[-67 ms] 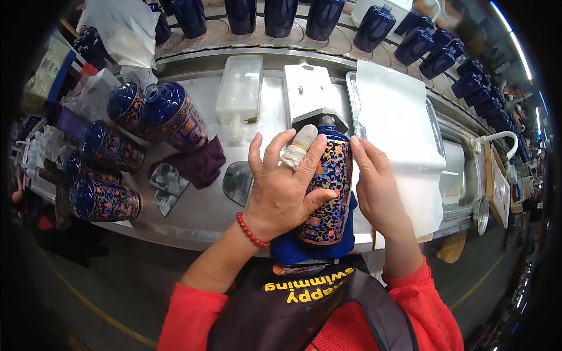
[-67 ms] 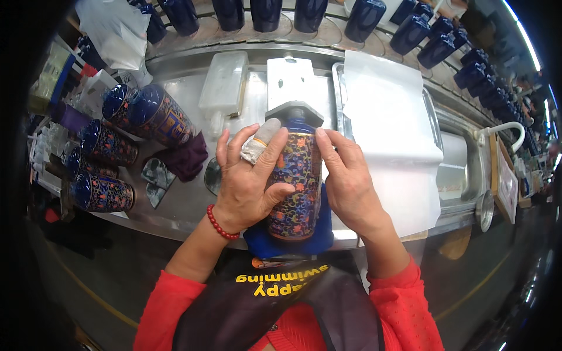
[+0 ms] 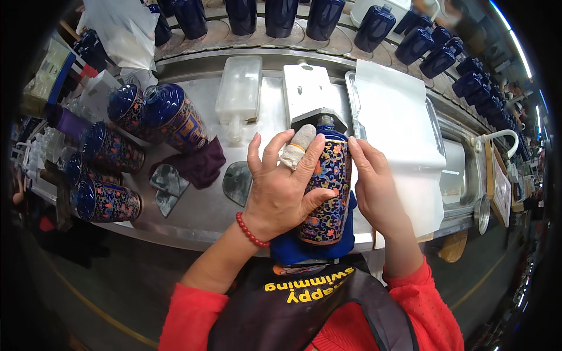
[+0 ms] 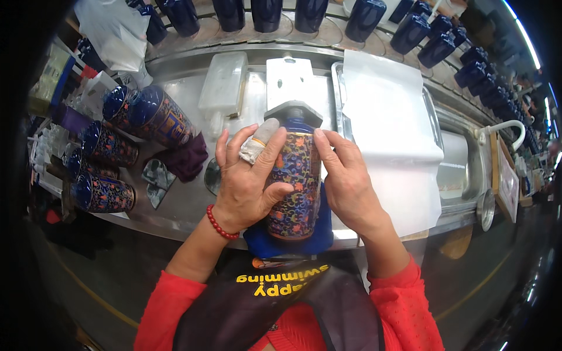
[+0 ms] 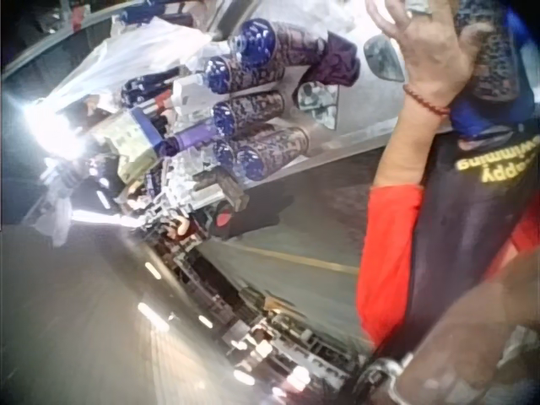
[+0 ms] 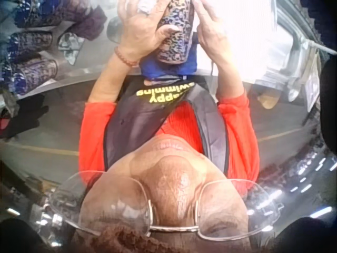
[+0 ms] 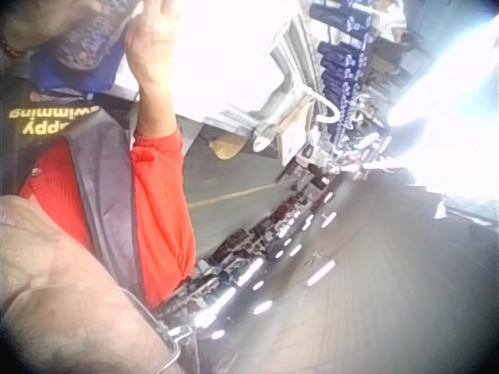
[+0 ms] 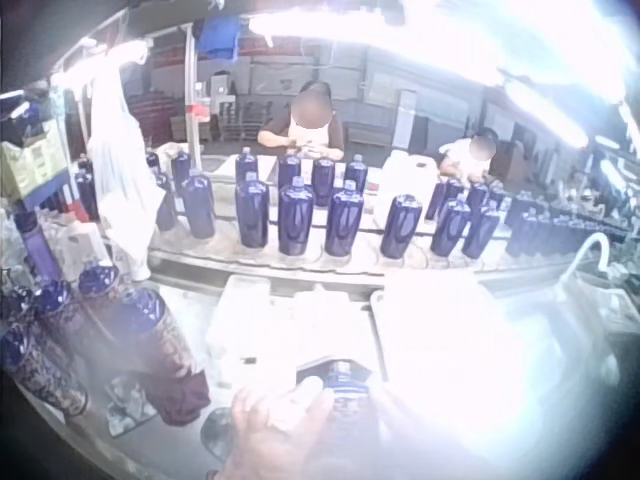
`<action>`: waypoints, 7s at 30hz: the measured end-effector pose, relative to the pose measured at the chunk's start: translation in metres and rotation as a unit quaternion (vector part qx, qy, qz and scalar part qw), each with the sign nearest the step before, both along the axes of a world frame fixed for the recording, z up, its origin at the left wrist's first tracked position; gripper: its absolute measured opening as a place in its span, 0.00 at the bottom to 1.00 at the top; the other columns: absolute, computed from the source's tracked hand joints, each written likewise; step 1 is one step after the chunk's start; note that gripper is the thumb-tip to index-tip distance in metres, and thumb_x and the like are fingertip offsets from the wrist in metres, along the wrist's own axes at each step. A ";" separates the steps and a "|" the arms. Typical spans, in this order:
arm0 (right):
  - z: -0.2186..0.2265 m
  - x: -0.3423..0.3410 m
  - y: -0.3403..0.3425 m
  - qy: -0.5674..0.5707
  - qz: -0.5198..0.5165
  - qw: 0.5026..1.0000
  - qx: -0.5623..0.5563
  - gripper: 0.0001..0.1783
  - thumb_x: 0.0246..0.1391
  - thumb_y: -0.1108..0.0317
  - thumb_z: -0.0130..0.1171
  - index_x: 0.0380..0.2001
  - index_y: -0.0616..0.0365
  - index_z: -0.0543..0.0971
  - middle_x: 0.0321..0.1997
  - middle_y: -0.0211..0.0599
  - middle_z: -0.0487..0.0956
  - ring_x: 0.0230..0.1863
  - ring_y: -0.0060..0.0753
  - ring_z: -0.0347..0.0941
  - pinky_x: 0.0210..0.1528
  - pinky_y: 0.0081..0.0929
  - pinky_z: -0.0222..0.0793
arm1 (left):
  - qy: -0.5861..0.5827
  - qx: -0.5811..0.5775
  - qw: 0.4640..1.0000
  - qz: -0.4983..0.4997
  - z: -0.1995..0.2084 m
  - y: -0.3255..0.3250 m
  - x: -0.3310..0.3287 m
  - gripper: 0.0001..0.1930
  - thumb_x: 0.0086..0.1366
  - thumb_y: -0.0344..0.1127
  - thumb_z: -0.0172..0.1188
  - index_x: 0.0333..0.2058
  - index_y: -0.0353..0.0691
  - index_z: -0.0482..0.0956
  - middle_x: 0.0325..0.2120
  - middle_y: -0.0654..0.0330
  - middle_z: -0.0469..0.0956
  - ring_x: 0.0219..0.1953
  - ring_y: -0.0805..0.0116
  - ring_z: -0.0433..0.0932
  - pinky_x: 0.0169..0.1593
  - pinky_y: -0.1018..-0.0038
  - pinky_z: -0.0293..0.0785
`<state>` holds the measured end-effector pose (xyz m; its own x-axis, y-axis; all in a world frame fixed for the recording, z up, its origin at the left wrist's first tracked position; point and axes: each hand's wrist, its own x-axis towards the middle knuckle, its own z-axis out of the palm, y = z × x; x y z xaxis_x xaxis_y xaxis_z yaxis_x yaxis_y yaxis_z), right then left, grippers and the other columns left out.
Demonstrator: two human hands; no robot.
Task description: The person applies small decorative stickers to a blue patterned bottle using a small tool. They peel stickers from a sheet, place them on the bottle surface, and smooth them down. The person rotates the bottle to access different sides and continues applying stickers throughout the clip.
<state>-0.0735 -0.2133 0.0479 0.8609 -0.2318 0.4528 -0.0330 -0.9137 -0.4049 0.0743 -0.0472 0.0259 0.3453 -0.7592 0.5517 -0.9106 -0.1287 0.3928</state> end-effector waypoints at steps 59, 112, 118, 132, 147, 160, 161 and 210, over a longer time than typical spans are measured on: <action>-0.051 -0.091 0.056 0.005 0.010 0.996 0.085 0.38 0.53 0.77 0.66 0.69 0.51 0.72 0.69 0.54 0.68 0.66 0.58 0.68 0.67 0.46 0.65 | -0.026 -0.012 0.999 0.043 -0.039 0.104 -0.095 0.30 0.75 0.62 0.47 0.59 0.48 0.82 0.61 0.45 0.74 0.67 0.47 0.62 0.71 0.46 0.49; -0.021 -0.003 0.011 -0.050 -0.004 0.982 0.185 0.35 0.68 0.48 0.56 0.71 0.56 0.67 0.68 0.60 0.65 0.66 0.62 0.66 0.68 0.47 0.64 | 0.057 0.048 0.997 0.002 0.016 -0.001 -0.014 0.41 0.72 0.66 0.49 0.70 0.38 0.65 0.64 0.44 0.70 0.67 0.44 0.67 0.71 0.35 0.41; -0.024 -0.004 0.011 -0.058 0.001 0.978 0.199 0.36 0.69 0.48 0.56 0.71 0.58 0.66 0.67 0.60 0.66 0.66 0.61 0.66 0.68 0.46 0.64 | 0.000 0.055 0.998 0.011 0.018 -0.002 -0.010 0.39 0.72 0.66 0.49 0.70 0.41 0.66 0.59 0.47 0.75 0.62 0.45 0.73 0.71 0.35 0.41; -0.026 -0.005 0.005 -0.046 0.011 0.978 0.203 0.36 0.70 0.50 0.54 0.72 0.58 0.64 0.67 0.61 0.67 0.67 0.61 0.65 0.70 0.46 0.61 | 0.010 0.077 0.997 -0.004 0.021 -0.002 -0.005 0.40 0.71 0.66 0.50 0.69 0.39 0.66 0.60 0.47 0.74 0.62 0.47 0.71 0.69 0.32 0.43; -0.038 -0.061 0.038 -0.053 0.022 0.993 0.104 0.36 0.67 0.44 0.55 0.71 0.51 0.69 0.72 0.57 0.63 0.59 0.53 0.70 0.61 0.45 0.67 | 0.033 0.011 0.998 -0.058 -0.023 0.048 -0.058 0.55 0.57 0.52 0.73 0.74 0.33 0.53 0.67 0.42 0.67 0.70 0.40 0.64 0.71 0.38 0.51; -0.057 -0.095 0.069 0.000 0.034 0.998 0.046 0.43 0.51 0.56 0.71 0.70 0.48 0.70 0.76 0.54 0.59 0.67 0.56 0.66 0.60 0.47 0.63 | -0.005 0.007 1.000 -0.020 -0.029 0.051 -0.064 0.43 0.62 0.52 0.68 0.73 0.46 0.63 0.69 0.44 0.65 0.71 0.35 0.60 0.72 0.37 0.42; -0.057 -0.096 0.069 0.002 0.034 0.998 0.047 0.43 0.51 0.55 0.71 0.70 0.48 0.70 0.76 0.54 0.59 0.67 0.56 0.66 0.61 0.47 0.63 | -0.006 0.008 1.000 -0.019 -0.029 0.051 -0.064 0.43 0.62 0.52 0.68 0.73 0.46 0.63 0.69 0.44 0.65 0.71 0.35 0.60 0.72 0.37 0.42; -0.057 -0.089 0.049 -0.076 0.009 0.995 0.063 0.41 0.48 0.69 0.73 0.67 0.62 0.70 0.69 0.54 0.68 0.64 0.58 0.68 0.64 0.48 0.66 | 0.072 -0.028 0.997 -0.030 -0.034 0.053 -0.072 0.44 0.60 0.39 0.71 0.71 0.32 0.61 0.65 0.40 0.70 0.68 0.38 0.67 0.72 0.44 0.53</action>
<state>-0.1620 -0.1641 -0.0091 0.7899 -0.2799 0.5456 0.0534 -0.8550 -0.5159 0.0026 0.0055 -0.0080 0.3781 -0.7509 0.5414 -0.8497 -0.0494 0.5249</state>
